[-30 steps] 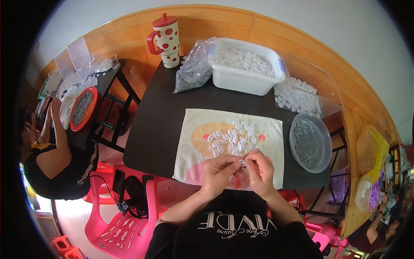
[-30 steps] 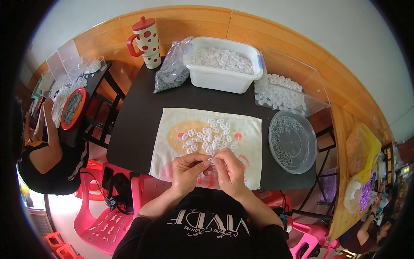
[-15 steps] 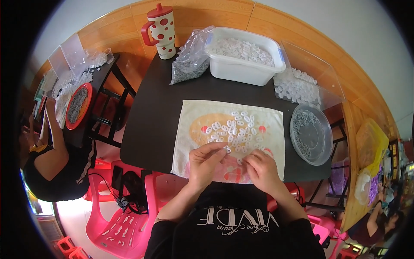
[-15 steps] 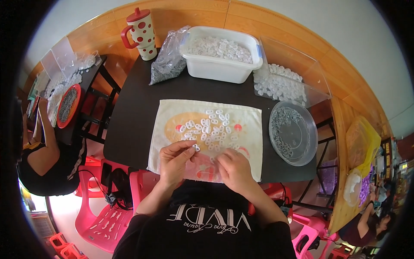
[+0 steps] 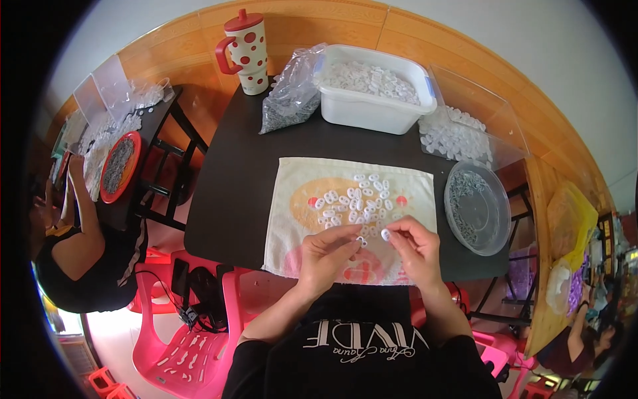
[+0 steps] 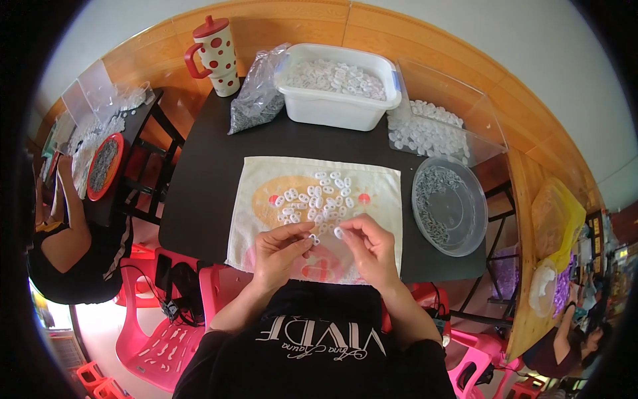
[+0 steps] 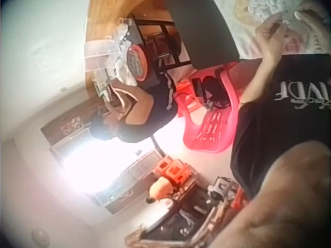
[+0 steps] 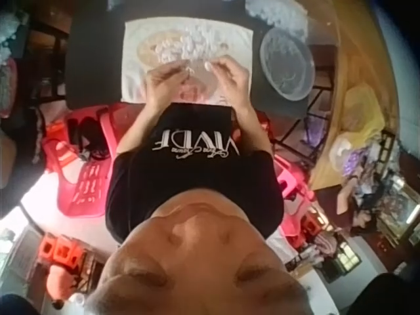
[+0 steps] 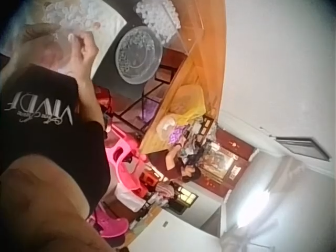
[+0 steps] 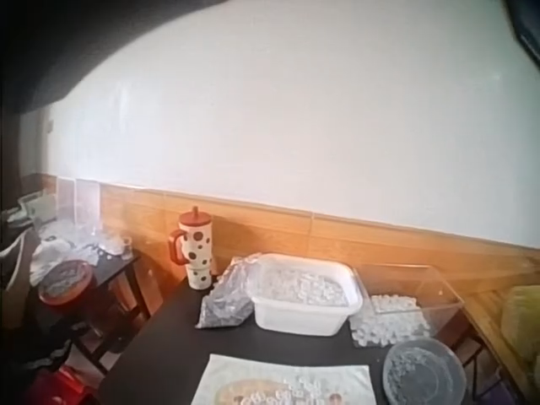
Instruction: Sorting and inspecting small white plastic circular rings on a towel-covered table.
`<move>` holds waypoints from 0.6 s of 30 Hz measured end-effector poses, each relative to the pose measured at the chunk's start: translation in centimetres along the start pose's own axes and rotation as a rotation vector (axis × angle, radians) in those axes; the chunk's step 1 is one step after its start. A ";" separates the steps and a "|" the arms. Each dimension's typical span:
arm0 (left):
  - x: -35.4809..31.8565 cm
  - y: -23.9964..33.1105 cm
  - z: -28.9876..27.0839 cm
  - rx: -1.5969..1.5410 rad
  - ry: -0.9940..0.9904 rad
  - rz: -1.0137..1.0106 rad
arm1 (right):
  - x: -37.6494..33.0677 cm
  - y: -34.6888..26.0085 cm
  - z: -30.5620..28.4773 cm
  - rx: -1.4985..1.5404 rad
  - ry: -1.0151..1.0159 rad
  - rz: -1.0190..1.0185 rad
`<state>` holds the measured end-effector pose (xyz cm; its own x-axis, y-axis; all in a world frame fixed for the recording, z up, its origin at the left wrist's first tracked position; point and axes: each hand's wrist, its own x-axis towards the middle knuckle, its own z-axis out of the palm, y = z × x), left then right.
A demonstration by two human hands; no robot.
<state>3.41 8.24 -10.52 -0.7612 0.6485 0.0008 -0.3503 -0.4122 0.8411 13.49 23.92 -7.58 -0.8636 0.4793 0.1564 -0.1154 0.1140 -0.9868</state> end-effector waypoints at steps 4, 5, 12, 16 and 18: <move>-0.1 -0.2 0.9 0.008 -0.027 -0.046 | 0.8 -0.1 -0.2 0.060 -0.053 -0.039; -0.1 -0.2 1.0 0.019 -0.035 -0.038 | 0.8 0.0 -0.1 0.061 -0.055 -0.043; -0.1 -0.1 1.3 0.010 -0.046 0.009 | 0.5 -0.1 0.1 -0.027 -0.059 -0.078; -0.3 -0.2 1.1 0.002 -0.047 0.013 | 0.4 -0.3 0.3 -0.028 -0.022 -0.083; -0.5 -0.3 0.9 0.014 -0.029 0.032 | 0.5 -0.6 -0.1 -0.217 -0.006 -0.192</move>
<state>4.36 8.64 -10.26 -0.7556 0.6536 0.0439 -0.3178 -0.4244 0.8479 13.20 24.21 -6.91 -0.8389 0.4263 0.3385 -0.1699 0.3857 -0.9068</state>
